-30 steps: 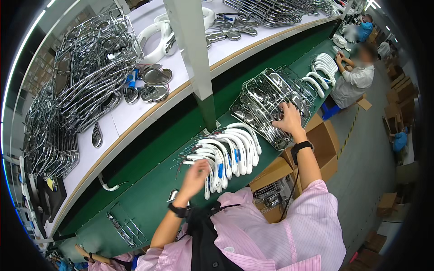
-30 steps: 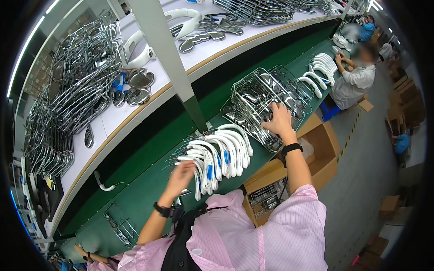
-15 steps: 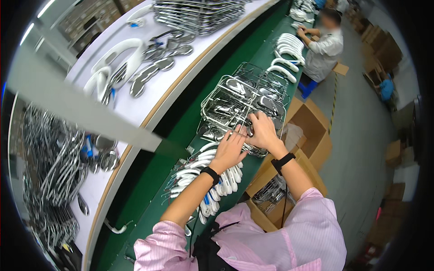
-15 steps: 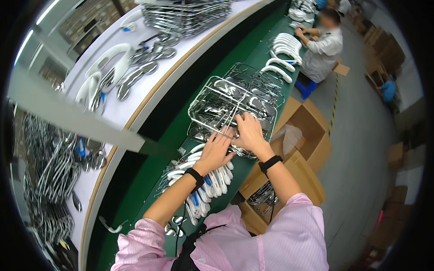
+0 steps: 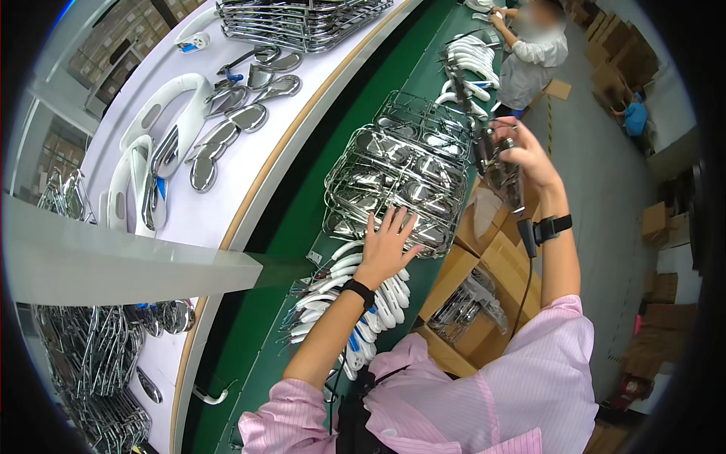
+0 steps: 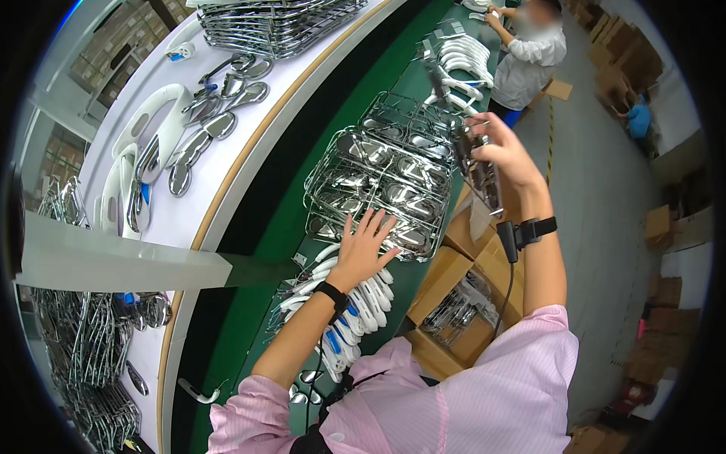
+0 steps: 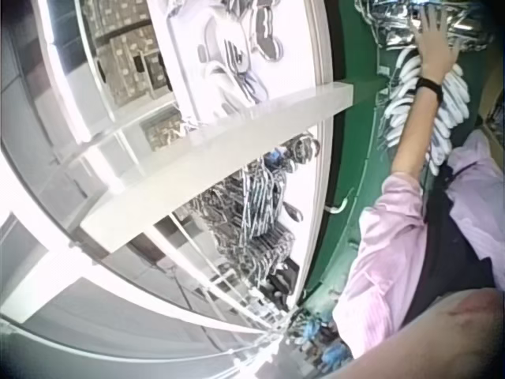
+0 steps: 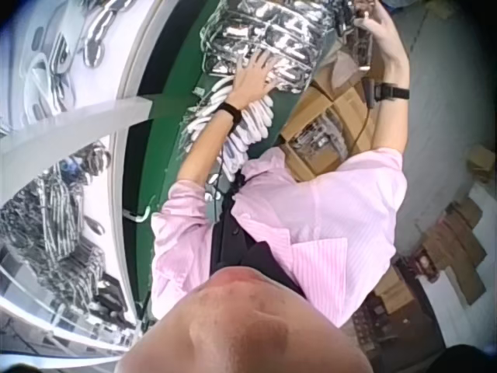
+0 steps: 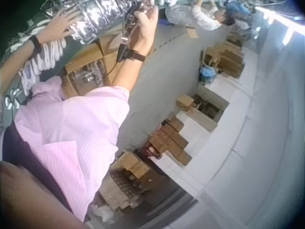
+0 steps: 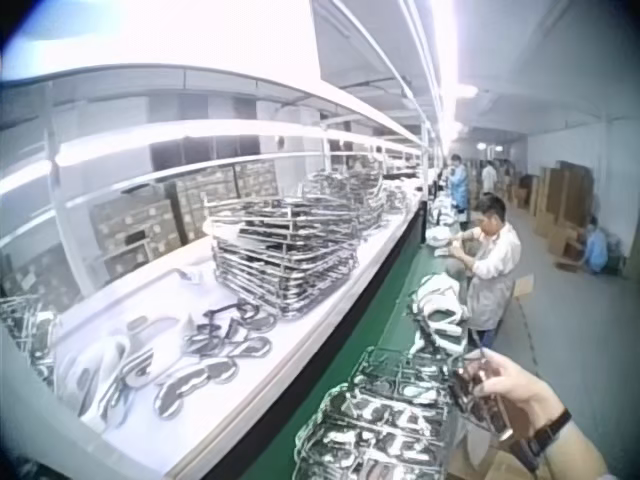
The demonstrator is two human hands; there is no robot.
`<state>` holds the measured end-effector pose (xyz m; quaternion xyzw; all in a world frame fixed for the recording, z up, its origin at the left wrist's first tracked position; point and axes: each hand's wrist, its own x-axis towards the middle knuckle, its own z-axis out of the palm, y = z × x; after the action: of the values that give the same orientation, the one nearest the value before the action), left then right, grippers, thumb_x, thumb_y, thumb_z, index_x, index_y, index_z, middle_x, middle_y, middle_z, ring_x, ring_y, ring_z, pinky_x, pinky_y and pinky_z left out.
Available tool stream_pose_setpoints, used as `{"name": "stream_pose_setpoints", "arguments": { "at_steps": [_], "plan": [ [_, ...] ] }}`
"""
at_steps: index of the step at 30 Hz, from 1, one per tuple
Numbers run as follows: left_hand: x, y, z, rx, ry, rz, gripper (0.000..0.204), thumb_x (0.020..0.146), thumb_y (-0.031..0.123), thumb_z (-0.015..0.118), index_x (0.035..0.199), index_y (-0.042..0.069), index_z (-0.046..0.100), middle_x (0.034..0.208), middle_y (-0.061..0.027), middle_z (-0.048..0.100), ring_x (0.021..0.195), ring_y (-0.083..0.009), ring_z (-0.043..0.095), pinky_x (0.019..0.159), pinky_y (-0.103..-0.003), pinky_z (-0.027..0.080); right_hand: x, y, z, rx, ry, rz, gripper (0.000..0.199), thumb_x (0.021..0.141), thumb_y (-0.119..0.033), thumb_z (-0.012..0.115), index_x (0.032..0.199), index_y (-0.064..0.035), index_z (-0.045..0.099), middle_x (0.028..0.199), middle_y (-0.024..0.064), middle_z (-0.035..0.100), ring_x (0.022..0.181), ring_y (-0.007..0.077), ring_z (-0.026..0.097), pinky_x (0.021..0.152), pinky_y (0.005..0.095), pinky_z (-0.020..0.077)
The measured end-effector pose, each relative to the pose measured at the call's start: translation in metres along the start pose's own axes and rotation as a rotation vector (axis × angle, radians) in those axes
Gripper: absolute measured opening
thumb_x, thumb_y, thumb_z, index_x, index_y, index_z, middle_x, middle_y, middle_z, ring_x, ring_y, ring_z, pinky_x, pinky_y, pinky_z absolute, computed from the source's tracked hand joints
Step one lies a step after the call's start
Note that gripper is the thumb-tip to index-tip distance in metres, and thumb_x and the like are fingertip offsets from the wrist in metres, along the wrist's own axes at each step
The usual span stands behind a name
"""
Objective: Assembling plastic and metal components for an electronic device at a factory workbench.
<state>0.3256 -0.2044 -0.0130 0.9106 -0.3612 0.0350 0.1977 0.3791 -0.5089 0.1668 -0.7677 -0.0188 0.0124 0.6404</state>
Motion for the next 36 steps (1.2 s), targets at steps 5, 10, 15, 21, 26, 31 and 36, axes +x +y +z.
{"name": "stream_pose_setpoints", "arguments": {
  "at_steps": [5,10,15,21,26,31,36],
  "plan": [
    [0.0,0.005,-0.004,-0.016,-0.056,-0.001,0.066,0.089,0.05,0.054,0.143,0.014,0.038,0.144,-0.0134,0.04,0.136,-0.0337,0.032,0.109,-0.06,0.019,-0.038,-0.013,-0.042,-0.114,0.348,-0.093,0.057,0.071,-0.018,0.055,0.124,0.003,0.051,0.107,0.0071,0.056,0.1,0.0156,0.051,0.092,0.0271,0.0378],
    [-0.017,0.022,-0.036,-0.089,0.058,-0.028,0.073,0.091,0.047,0.054,0.148,0.008,0.029,0.15,-0.019,0.03,0.139,-0.0379,0.026,0.113,-0.057,0.014,-0.122,-0.028,-0.01,0.167,0.318,-0.098,0.065,0.068,-0.035,0.052,0.117,0.0072,0.054,0.101,0.0123,0.058,0.096,0.0191,0.054,0.088,0.0291,0.0396],
    [-0.118,0.048,-0.102,-0.803,0.115,-0.328,0.065,0.093,0.024,0.058,0.145,0.0,0.027,0.146,-0.02,0.036,0.135,-0.0314,0.035,0.11,-0.043,0.028,-0.185,-0.018,0.08,0.531,-0.005,0.175,0.076,0.063,-0.04,0.051,0.12,0.0095,0.054,0.103,0.0198,0.059,0.078,0.0222,0.057,0.072,0.0346,0.0481],
    [-0.318,0.07,-0.125,-1.747,0.211,-0.846,0.051,0.101,0.026,0.047,0.144,0.006,0.031,0.136,-0.0118,0.048,0.123,-0.0199,0.048,0.099,-0.036,0.043,-0.222,0.033,0.227,0.809,-0.561,0.414,0.072,0.067,-0.026,0.057,0.128,0.0108,0.049,0.117,0.0229,0.059,0.085,0.0263,0.062,0.081,0.0426,0.0517],
    [-0.441,0.115,-0.143,-1.797,0.5,-0.969,0.036,0.102,0.022,0.043,0.133,0.005,0.041,0.121,-0.0167,0.058,0.106,-0.0265,0.062,0.081,-0.037,0.058,-0.279,0.037,0.318,0.782,-0.772,0.647,0.062,0.071,-0.015,0.06,0.127,0.0051,0.043,0.12,0.0257,0.059,0.095,0.0344,0.064,0.084,0.0398,0.0523],
    [-0.529,0.158,-0.137,-2.039,0.708,-1.092,0.036,0.1,0.026,0.047,0.129,0.006,0.041,0.118,-0.0199,0.06,0.098,-0.0281,0.065,0.07,-0.04,0.058,-0.331,0.033,0.395,0.763,-0.636,0.739,0.023,0.091,-0.017,0.054,0.11,-0.0049,0.049,0.099,0.0157,0.062,0.081,0.0323,0.066,0.077,0.0432,0.058],
    [-0.592,0.165,-0.115,-2.016,1.014,-1.26,0.044,0.098,0.039,0.05,0.118,0.001,0.049,0.108,-0.0202,0.064,0.088,-0.0282,0.068,0.066,-0.038,0.059,-0.355,0.049,0.476,0.657,-1.071,0.744,0.063,0.097,-0.057,0.036,0.121,-0.0006,0.053,0.103,0.0136,0.065,0.089,0.0254,0.066,0.077,0.0381,0.0558]
  ]
}}
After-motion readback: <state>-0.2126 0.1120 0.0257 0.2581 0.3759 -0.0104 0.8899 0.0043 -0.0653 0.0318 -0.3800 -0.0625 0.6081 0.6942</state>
